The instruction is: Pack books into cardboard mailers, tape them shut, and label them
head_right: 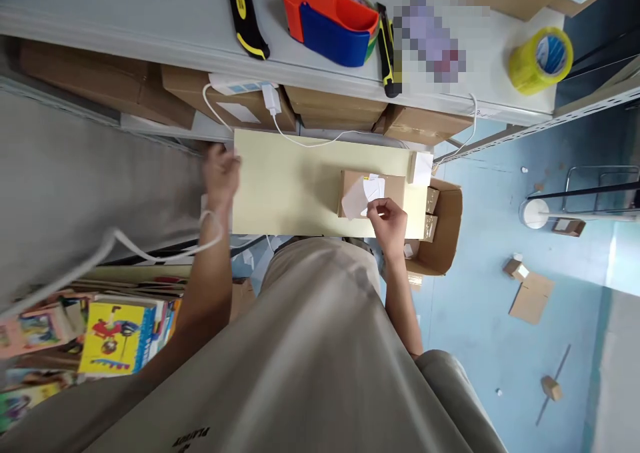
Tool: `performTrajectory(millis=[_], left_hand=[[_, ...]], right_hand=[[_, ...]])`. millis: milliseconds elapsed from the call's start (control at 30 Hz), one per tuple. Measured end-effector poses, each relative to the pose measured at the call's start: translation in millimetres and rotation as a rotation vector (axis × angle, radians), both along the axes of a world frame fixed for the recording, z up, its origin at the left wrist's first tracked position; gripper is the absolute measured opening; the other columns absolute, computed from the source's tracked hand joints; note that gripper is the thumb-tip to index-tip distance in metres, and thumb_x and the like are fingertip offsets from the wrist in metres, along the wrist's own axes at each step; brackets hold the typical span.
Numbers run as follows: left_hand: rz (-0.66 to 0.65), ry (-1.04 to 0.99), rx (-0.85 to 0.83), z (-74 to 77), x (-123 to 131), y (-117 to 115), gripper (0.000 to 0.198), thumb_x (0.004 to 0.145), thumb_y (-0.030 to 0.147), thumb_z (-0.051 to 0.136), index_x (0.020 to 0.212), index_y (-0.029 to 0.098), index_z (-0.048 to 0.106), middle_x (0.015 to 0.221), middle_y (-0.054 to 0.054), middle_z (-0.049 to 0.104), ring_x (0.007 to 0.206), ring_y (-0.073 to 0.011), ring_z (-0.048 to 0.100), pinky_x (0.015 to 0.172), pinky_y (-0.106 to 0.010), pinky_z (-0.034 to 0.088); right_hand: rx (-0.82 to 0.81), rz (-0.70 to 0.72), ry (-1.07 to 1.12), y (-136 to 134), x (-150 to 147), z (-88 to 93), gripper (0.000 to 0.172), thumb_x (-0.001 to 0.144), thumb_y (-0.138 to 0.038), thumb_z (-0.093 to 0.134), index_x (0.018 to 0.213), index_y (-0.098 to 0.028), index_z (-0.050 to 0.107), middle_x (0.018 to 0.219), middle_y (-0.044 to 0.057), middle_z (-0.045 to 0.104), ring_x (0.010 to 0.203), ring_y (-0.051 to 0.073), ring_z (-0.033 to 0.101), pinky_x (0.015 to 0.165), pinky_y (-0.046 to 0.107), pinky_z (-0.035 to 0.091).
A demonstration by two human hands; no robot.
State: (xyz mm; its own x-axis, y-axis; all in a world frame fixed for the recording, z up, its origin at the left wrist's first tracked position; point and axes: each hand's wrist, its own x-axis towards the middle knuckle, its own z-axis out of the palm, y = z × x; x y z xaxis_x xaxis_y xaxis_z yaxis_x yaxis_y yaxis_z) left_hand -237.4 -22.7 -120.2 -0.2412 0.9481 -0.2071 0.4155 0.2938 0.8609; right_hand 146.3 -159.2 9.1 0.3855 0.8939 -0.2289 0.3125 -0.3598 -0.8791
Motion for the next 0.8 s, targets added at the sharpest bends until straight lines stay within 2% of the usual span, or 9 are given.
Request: performTrajectory(millis=[33, 100, 167, 233, 400, 567, 633, 733, 800], left_hand=[[0.017, -0.206, -0.064, 8.5, 34.3, -12.2, 0.062, 0.100, 0.051, 0.084, 0.149, 0.019, 0.062, 0.145, -0.019, 0.080, 0.134, -0.0327, 0.079, 0.125, -0.059, 0.058], [-0.168, -0.595, -0.175, 30.4, 103.4, -42.5, 0.055, 0.091, 0.059, 0.091, 0.127, 0.021, 0.074, 0.126, -0.015, 0.086, 0.114, -0.0308, 0.086, 0.114, -0.055, 0.066], [-0.295, -0.827, -0.280, 51.7, 159.8, -71.4, 0.056, 0.086, 0.064, 0.095, 0.116, 0.021, 0.076, 0.122, -0.016, 0.087, 0.109, -0.0303, 0.086, 0.111, -0.054, 0.068], [-0.280, -0.933, -0.340, 65.2, 195.5, -90.9, 0.058, 0.081, 0.066, 0.099, 0.106, 0.020, 0.074, 0.119, -0.015, 0.087, 0.108, -0.0292, 0.086, 0.110, -0.052, 0.068], [-0.145, -0.862, -0.354, 59.8, 226.0, -102.5, 0.059, 0.070, 0.061, 0.105, 0.096, 0.019, 0.072, 0.099, -0.007, 0.084, 0.100, -0.0243, 0.082, 0.100, -0.043, 0.068], [-0.081, -0.742, -0.344, 46.5, 245.9, -113.7, 0.048, 0.074, 0.054, 0.100, 0.094, 0.020, 0.073, 0.091, -0.002, 0.079, 0.088, -0.0180, 0.076, 0.085, -0.032, 0.064], [-0.072, -0.711, -0.348, 44.3, 253.2, -120.1, 0.047, 0.074, 0.055, 0.098, 0.095, 0.021, 0.073, 0.092, -0.002, 0.080, 0.089, -0.0187, 0.077, 0.085, -0.032, 0.065], [-0.065, -0.687, -0.351, 41.7, 260.9, -128.8, 0.049, 0.073, 0.058, 0.097, 0.094, 0.022, 0.071, 0.096, -0.003, 0.081, 0.097, -0.0229, 0.078, 0.087, -0.036, 0.067], [-0.058, -0.689, -0.361, 40.1, 265.2, -134.6, 0.052, 0.072, 0.061, 0.098, 0.093, 0.023, 0.069, 0.098, -0.004, 0.081, 0.100, -0.0252, 0.079, 0.089, -0.039, 0.069]], right_hand=[[0.024, -0.017, -0.073, -2.1, -1.8, -1.1, 0.018, 0.088, -0.041, 0.072, 0.087, -0.024, 0.074, 0.081, 0.002, 0.077, 0.076, 0.020, 0.075, 0.069, 0.034, 0.061], [0.089, 0.005, -0.231, -6.9, -4.8, -2.8, 0.014, 0.091, -0.038, 0.069, 0.088, -0.025, 0.073, 0.086, 0.003, 0.078, 0.076, 0.020, 0.075, 0.070, 0.034, 0.062], [0.143, 0.104, -0.388, -12.9, -8.0, -5.1, 0.013, 0.096, -0.035, 0.066, 0.089, -0.026, 0.072, 0.091, 0.004, 0.078, 0.077, 0.019, 0.074, 0.070, 0.033, 0.062], [0.159, 0.233, -0.534, -20.1, -11.4, -9.2, 0.014, 0.101, -0.031, 0.063, 0.091, -0.026, 0.071, 0.093, 0.004, 0.078, 0.077, 0.018, 0.074, 0.069, 0.030, 0.059], [0.058, 0.445, -0.707, -38.9, -12.7, -23.9, 0.013, 0.106, -0.022, 0.065, 0.098, -0.024, 0.076, 0.100, 0.003, 0.081, 0.077, 0.016, 0.077, 0.067, 0.028, 0.052], [-0.061, 0.621, -0.451, -49.7, 13.1, -34.0, 0.014, 0.111, -0.029, 0.068, 0.110, -0.026, 0.082, 0.116, 0.005, 0.085, 0.079, 0.017, 0.078, 0.073, 0.030, 0.057], [-0.063, 0.555, -0.290, -47.2, 34.6, -40.4, 0.018, 0.112, -0.036, 0.069, 0.107, -0.027, 0.084, 0.114, 0.005, 0.086, 0.076, 0.018, 0.077, 0.077, 0.033, 0.061], [-0.070, 0.256, -0.123, -34.2, 71.8, -57.3, 0.029, 0.110, -0.050, 0.070, 0.104, -0.025, 0.085, 0.112, 0.008, 0.086, 0.078, 0.020, 0.076, 0.080, 0.037, 0.065], [-0.119, 0.151, 0.038, -22.9, 92.7, -72.2, 0.037, 0.103, -0.060, 0.075, 0.103, -0.024, 0.085, 0.108, 0.009, 0.087, 0.074, 0.020, 0.074, 0.074, 0.037, 0.065]])
